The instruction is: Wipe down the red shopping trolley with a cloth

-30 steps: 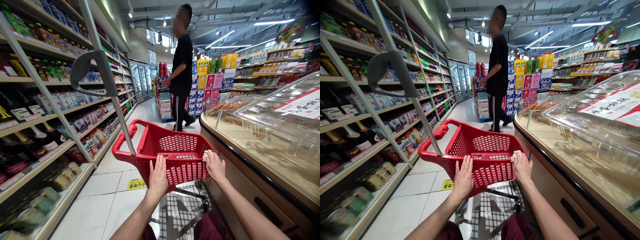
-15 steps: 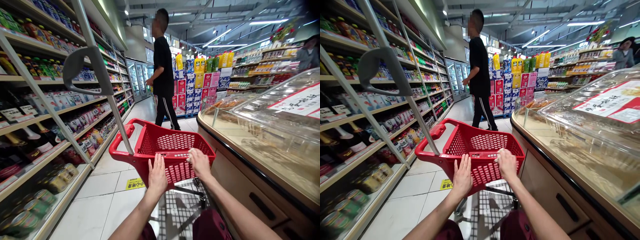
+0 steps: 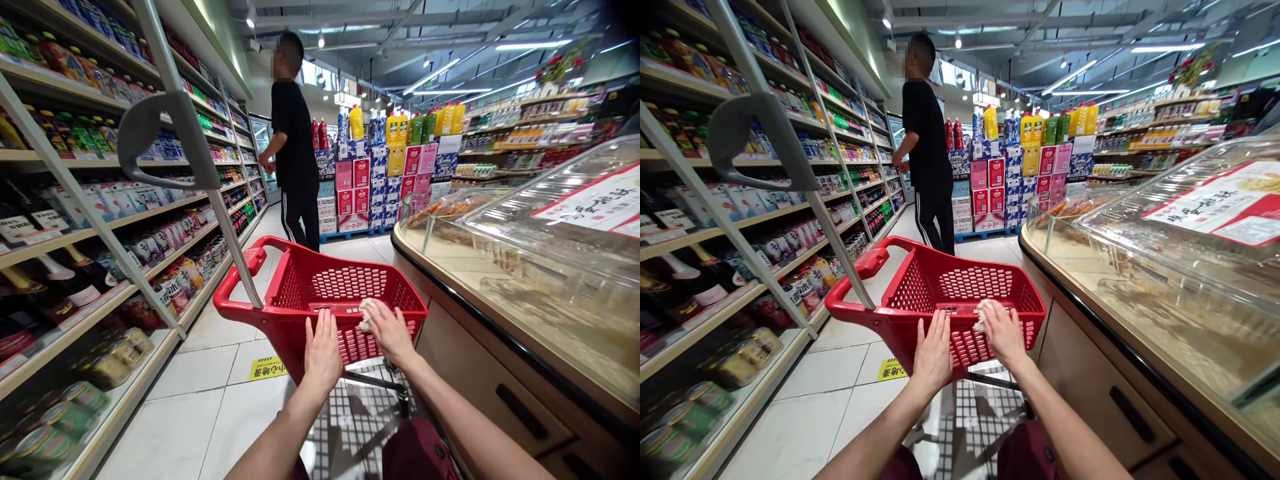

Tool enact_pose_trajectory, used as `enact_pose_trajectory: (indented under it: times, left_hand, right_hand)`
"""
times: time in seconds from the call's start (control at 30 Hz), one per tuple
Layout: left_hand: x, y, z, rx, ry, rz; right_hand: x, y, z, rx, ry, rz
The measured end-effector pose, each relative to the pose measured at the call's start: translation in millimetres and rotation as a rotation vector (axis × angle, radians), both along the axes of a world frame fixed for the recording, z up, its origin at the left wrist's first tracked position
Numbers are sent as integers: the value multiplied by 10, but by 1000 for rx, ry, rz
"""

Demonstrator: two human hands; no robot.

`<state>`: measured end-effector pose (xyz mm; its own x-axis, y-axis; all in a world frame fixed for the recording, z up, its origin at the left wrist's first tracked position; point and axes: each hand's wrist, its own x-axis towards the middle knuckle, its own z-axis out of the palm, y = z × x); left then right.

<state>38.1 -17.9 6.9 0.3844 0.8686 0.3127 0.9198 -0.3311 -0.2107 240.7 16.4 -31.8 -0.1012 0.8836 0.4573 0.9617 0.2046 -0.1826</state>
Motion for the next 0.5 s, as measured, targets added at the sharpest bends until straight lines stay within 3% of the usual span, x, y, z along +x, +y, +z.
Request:
enact_pose_trajectory:
  times: [0.13, 0.2, 0.3, 0.37, 0.5]
  left_hand:
    - [-19, -10, 21, -30, 18, -40]
    - [-18, -16, 29, -30, 6, -22]
    - [-13, -20, 34, -26, 4, -9]
    - [-17, -22, 31, -25, 23, -21]
    - [-5, -30, 1, -25, 32, -32]
  right_hand:
    - [240, 23, -26, -60, 110, -360]
    - [176, 37, -16, -35, 107, -284]
    - [-7, 45, 3, 26, 38, 9]
    - [16, 47, -2, 17, 29, 23]
    - [238, 52, -18, -45, 144, -349]
